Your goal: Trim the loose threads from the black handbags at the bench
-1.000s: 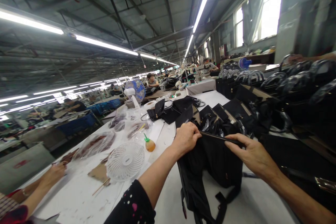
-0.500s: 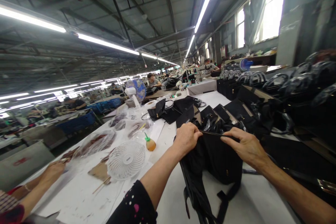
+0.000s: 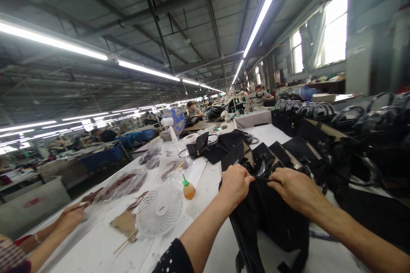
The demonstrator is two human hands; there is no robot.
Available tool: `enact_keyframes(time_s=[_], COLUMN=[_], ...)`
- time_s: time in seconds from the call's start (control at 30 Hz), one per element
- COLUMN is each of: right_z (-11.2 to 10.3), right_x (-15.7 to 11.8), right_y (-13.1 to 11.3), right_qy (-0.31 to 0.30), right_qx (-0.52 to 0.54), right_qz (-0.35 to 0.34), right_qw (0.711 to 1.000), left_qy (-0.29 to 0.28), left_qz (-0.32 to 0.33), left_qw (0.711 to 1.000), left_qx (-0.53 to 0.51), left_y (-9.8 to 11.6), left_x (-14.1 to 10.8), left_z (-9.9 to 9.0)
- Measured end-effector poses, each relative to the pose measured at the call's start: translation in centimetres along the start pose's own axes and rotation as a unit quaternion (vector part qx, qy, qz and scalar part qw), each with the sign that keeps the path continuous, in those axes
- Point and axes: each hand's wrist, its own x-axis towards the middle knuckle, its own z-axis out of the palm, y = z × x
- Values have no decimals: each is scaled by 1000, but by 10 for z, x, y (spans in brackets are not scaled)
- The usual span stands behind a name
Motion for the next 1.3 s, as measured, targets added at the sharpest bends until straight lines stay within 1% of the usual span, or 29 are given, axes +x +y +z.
enact_keyframes(time_s=[0.13, 0.23, 0.33, 0.47, 0.6, 0.67, 0.8, 0.97, 1.3], right_z=[0, 0, 1, 8, 13, 13, 11, 12, 13], right_x=[8, 9, 14, 23, 30, 31, 30, 29, 24], right_y=[-4, -8, -16, -22, -17, -14, -15, -17, -21], right_qy=[-35, -45, -46, -57, -61, -61, -61, -53, -44], right_qx=[-9, -19, -22, -4, 30, 42, 54, 49, 42], right_qz=[22, 37, 24, -7, 4, 11, 24, 28, 17], right_qw=[999, 998, 998, 998, 998, 997, 996, 997, 998], left_qy=[-7, 3, 9, 23, 45, 52, 54, 49, 44], left_qz=[-12, -21, -30, -15, 24, 28, -6, -40, -42], left_qw=[1000, 1000, 999, 1000, 997, 996, 996, 997, 998], left_qx=[3, 9, 8, -9, -50, -61, -68, -36, -6], left_y=[-1, -1, 0, -3, -15, -21, -25, -22, -20], left_x=[0, 0, 1, -1, -7, -10, -13, -12, -14], left_z=[1, 1, 2, 3, 2, 0, -4, -4, -7])
